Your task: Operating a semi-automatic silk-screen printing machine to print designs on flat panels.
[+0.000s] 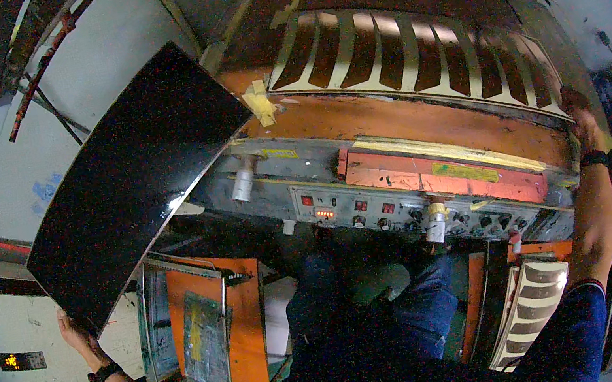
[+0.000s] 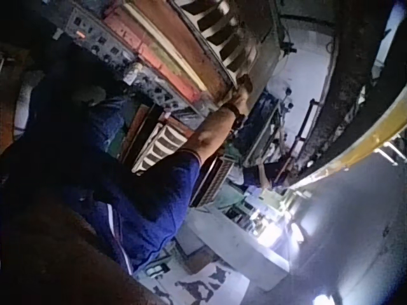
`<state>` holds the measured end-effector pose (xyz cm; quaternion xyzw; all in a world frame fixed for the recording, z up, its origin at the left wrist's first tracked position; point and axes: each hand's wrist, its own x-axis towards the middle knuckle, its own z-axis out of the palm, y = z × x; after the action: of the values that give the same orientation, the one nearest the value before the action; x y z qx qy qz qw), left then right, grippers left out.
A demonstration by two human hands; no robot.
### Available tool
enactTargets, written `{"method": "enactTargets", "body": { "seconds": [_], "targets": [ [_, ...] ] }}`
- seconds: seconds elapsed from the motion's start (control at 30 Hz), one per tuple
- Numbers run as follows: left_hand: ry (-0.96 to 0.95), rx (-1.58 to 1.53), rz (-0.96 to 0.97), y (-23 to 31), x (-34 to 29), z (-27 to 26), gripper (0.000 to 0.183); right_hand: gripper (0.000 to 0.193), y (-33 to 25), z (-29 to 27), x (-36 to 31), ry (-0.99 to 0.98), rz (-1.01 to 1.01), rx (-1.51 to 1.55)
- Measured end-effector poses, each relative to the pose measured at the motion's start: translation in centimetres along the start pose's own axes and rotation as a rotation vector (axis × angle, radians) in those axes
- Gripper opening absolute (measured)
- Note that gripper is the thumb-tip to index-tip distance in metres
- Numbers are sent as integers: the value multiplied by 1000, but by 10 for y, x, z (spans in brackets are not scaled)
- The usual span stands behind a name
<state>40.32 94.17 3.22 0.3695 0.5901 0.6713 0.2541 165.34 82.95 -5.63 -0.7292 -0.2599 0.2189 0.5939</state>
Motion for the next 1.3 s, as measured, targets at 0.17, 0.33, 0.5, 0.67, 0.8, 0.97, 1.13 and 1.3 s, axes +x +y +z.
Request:
{"method": "enactTargets", "body": {
  "seconds": [0.17,0.33,0.5,0.67,0.8,0.97,1.13,1.3],
  "targets": [
    [-54,-19,7,-13,5,-2,26,28,-1,-10,1,-22,-71,-15],
    [-45,-19,14,-15,8,-12,24,31,6,-9,3,-23,-108,-24],
    [-47,45,39,-10,2,-8,24,33,13,-10,4,-11,-145,-32],
    [-45,-18,-18,-14,-7,7,23,41,14,-34,17,-30,-241,-128],
    [-23,-30,-25,-11,-8,-9,25,49,12,-26,14,-27,-242,-246],
    [-33,-25,-27,-20,-7,2,25,49,10,-37,7,23,-254,-391],
    [-49,0,14,-25,1,-15,26,49,16,-40,12,30,-301,-681],
    [-70,-50,4,-23,-4,-3,25,48,30,-52,20,53,-427,-1008]
  ]
}}
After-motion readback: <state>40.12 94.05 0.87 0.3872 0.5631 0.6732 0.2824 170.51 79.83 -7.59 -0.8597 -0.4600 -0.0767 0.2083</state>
